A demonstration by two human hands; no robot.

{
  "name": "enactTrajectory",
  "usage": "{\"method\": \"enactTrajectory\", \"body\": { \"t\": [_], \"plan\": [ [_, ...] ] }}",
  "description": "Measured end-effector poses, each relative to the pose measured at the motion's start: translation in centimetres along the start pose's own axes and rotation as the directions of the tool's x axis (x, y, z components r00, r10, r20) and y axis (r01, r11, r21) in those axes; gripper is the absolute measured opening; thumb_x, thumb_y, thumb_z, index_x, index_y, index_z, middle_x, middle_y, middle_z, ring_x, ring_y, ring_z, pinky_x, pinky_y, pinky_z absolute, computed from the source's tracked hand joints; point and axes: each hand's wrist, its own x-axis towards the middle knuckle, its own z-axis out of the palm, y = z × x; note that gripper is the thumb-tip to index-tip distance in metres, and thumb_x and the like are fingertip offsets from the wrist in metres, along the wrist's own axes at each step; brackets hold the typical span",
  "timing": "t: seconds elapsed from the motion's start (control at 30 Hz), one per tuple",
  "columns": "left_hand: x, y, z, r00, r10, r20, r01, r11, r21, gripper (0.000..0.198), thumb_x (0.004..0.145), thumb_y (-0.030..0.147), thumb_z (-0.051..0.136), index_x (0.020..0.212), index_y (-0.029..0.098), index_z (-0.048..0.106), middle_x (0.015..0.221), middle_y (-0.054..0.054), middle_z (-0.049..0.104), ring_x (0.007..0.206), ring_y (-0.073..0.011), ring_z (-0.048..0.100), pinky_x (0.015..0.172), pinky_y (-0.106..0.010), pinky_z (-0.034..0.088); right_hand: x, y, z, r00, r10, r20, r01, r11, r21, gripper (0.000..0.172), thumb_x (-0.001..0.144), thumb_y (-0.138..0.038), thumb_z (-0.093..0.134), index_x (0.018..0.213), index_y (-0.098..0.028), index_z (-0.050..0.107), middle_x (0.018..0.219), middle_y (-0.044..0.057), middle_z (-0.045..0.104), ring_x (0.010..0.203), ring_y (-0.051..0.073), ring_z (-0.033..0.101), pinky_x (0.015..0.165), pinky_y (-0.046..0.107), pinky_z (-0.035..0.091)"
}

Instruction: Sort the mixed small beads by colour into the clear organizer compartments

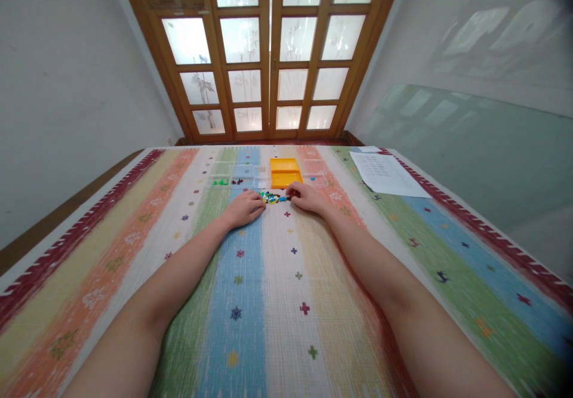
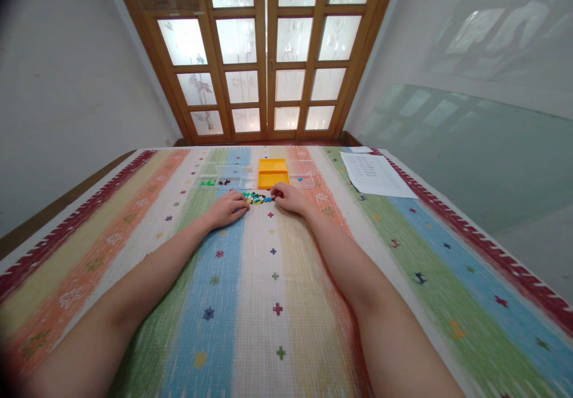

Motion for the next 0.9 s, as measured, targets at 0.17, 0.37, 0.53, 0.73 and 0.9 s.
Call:
{"method": "enactTrajectory", "body": {
  "t": [0.17,0.37,0.53,0.73,0.9],
  "plan": [
    [0.0,0.2,-0.3,1.0,0.009,0.011,-0.009,1.0,0.011,0.027,0.101,0.03,0.048,0.101,0.024,0.074,0.105,-0.008,0.067,0.104,-0.023,0.059,0.095,-0.039,0.046,0.0,0.5,-0.6,1.0,0.031,0.006,-0.03,0.998,-0.055,0.025,0.079,-0.007,0.054,0.096,-0.018,0.069,0.09,0.003,0.071,0.078,0.017,0.06,0.071,0.026,0.044],
    [0.1,0.3,-0.5,0.999,0.013,0.039,-0.015,0.998,0.061,0.026,0.101,0.028,0.047,0.095,0.022,0.072,0.096,-0.008,0.067,0.097,-0.0234,0.058,0.091,-0.038,0.046,-0.1,0.3,-0.3,0.998,-0.032,0.052,0.038,0.991,-0.132,0.02,0.086,-0.017,0.061,0.104,-0.02,0.071,0.094,0.004,0.069,0.08,0.017,0.06,0.073,0.026,0.044],
    [0.1,0.1,-0.3,0.999,0.018,0.051,-0.021,0.998,0.06,0.025,0.1,0.027,0.048,0.095,0.022,0.072,0.094,-0.007,0.067,0.094,-0.0224,0.059,0.089,-0.038,0.046,-0.2,-0.5,0.5,0.997,-0.079,0.008,0.079,0.979,-0.188,0.013,0.091,-0.025,0.065,0.102,-0.021,0.072,0.098,0.005,0.067,0.089,0.019,0.061,0.079,0.028,0.044],
    [0.0,-0.2,-0.1,1.0,0.002,0.03,-0.003,0.999,0.033,0.026,0.101,0.028,0.049,0.104,0.023,0.074,0.105,-0.008,0.07,0.103,-0.0235,0.06,0.094,-0.04,0.048,-0.1,-0.9,1.1,0.994,-0.103,-0.038,0.096,0.981,-0.17,0.014,0.097,-0.024,0.06,0.094,-0.02,0.073,0.1,0.007,0.065,0.093,0.019,0.061,0.082,0.029,0.045],
    [0.0,-0.3,-0.1,1.0,-0.015,0.011,0.015,1.0,0.002,0.028,0.1,0.028,0.05,0.107,0.024,0.076,0.108,-0.009,0.07,0.106,-0.0242,0.059,0.096,-0.042,0.048,0.0,-0.8,1.1,0.994,-0.102,-0.047,0.095,0.985,-0.144,0.015,0.094,-0.02,0.06,0.096,-0.02,0.074,0.099,0.007,0.065,0.093,0.021,0.061,0.084,0.031,0.046]
  ]
}}
